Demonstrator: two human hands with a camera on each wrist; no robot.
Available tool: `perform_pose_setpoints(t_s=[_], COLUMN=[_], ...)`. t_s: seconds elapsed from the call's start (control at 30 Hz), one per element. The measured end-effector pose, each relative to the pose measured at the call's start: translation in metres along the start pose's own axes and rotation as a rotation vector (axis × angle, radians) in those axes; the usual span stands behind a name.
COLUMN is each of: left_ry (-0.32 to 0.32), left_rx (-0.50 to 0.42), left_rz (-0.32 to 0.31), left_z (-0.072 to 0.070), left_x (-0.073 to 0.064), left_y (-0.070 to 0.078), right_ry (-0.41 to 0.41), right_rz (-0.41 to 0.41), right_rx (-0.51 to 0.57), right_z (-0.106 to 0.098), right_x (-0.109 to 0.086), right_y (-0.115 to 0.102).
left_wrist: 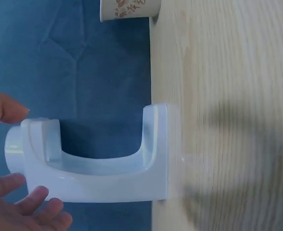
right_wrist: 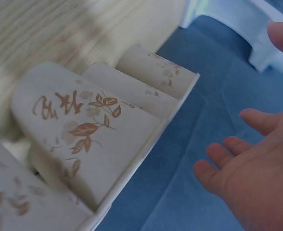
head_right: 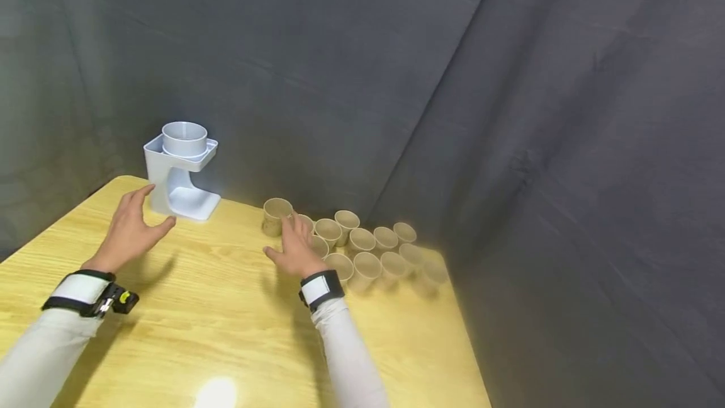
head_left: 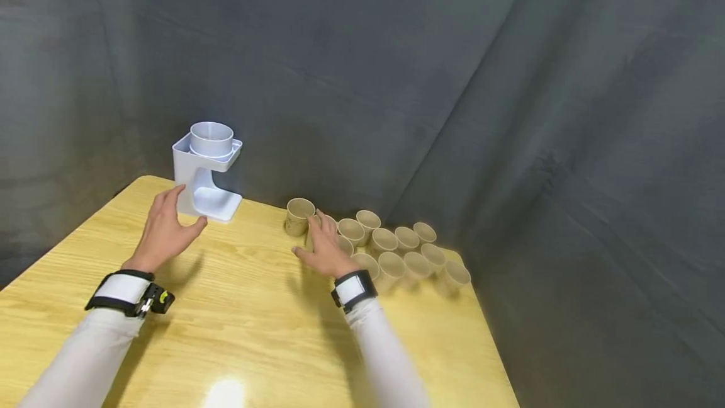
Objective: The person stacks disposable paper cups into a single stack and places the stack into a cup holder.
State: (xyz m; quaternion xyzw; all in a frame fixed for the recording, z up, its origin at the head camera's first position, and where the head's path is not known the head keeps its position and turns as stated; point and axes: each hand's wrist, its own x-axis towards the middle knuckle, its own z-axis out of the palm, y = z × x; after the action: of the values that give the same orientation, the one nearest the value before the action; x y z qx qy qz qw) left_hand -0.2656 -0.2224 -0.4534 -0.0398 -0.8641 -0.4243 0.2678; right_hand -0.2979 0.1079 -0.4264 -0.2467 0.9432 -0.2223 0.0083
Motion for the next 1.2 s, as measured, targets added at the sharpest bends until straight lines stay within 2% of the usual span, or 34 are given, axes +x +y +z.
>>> perform_pose_setpoints(t_s=[0.1, 0.2, 0.3, 0.37, 0.6, 0.83, 1.0, 1.2], left_ry=[-0.007, 0.032, 0.066, 0.08, 0.132, 0.205, 0.228, 0.184], left_rx=[-0.021, -0.011, 0.033, 0.056, 0.031, -0.015, -0.063, -0.087], left_rz=[-0.038, -0.035, -0.017, -0.027, -0.114, -0.225, -0.221, -0.228], left_z=[0.001, 0.006, 0.017, 0.024, 0.043, 0.038, 0.039, 0.05], left_x=[0.008, 0.013, 0.017, 0.02, 0.037, 0.057, 0.066, 0.072], left_y=[-0.007, -0.016, -0.024, -0.029, -0.044, -0.054, -0.058, -0.065], right_ry=[-0.025, -0.02, -0.011, -0.011, -0.032, -0.074, -0.114, -0.147], right_rz=[-0.018, -0.041, -0.031, -0.018, 0.04, 0.085, 0.112, 0.111], right_rx=[0.0, -0.039, -0.058, -0.071, -0.119, -0.234, -0.32, -0.403], right_z=[0.003, 0.005, 0.005, 0.005, 0.009, 0.02, 0.02, 0.02], right_x=[0.014, 0.03, 0.043, 0.051, 0.077, 0.105, 0.114, 0.114], right_y=[0.0, 0.0, 0.004, 0.006, 0.009, 0.001, -0.002, 0.003])
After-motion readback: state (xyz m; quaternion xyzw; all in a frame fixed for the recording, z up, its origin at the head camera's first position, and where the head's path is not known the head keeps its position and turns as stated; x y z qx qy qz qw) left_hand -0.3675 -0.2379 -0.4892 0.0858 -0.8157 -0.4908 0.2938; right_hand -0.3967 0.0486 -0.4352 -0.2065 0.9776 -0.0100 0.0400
